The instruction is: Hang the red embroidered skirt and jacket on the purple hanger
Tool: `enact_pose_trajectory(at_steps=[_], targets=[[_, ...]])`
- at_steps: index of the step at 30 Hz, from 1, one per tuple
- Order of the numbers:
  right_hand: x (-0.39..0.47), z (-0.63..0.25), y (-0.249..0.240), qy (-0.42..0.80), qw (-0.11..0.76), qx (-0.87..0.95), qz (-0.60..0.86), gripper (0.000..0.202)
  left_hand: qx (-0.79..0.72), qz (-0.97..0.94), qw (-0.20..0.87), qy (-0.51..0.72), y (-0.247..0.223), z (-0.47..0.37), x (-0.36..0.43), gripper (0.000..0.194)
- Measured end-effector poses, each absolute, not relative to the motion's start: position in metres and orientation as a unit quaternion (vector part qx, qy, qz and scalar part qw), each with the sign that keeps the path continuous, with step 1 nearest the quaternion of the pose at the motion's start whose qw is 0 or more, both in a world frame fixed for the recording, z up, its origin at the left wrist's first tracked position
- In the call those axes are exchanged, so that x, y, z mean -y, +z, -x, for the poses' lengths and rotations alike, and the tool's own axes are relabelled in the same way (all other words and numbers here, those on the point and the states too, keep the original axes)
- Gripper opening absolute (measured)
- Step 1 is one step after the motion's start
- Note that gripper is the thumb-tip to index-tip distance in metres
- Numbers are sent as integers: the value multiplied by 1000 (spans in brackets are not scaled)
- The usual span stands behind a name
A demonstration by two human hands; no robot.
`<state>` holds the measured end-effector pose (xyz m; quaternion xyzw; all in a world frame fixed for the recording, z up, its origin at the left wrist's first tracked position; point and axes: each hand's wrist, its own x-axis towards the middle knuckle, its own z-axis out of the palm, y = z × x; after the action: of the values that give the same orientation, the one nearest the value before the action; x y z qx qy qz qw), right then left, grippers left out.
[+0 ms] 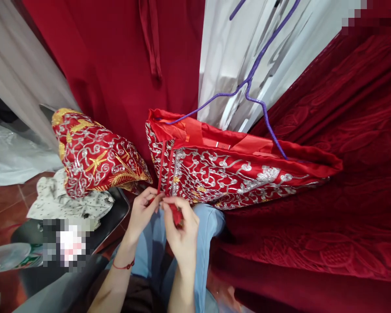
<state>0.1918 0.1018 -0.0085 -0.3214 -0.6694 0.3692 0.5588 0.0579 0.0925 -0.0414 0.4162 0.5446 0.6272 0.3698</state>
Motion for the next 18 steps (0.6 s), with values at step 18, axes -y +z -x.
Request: enact_pose_trajectory(at_steps=[18], targets=[[-121, -173, -37, 369, 632, 579, 361, 27, -485, -437, 490, 578, -38, -49, -83, 40]])
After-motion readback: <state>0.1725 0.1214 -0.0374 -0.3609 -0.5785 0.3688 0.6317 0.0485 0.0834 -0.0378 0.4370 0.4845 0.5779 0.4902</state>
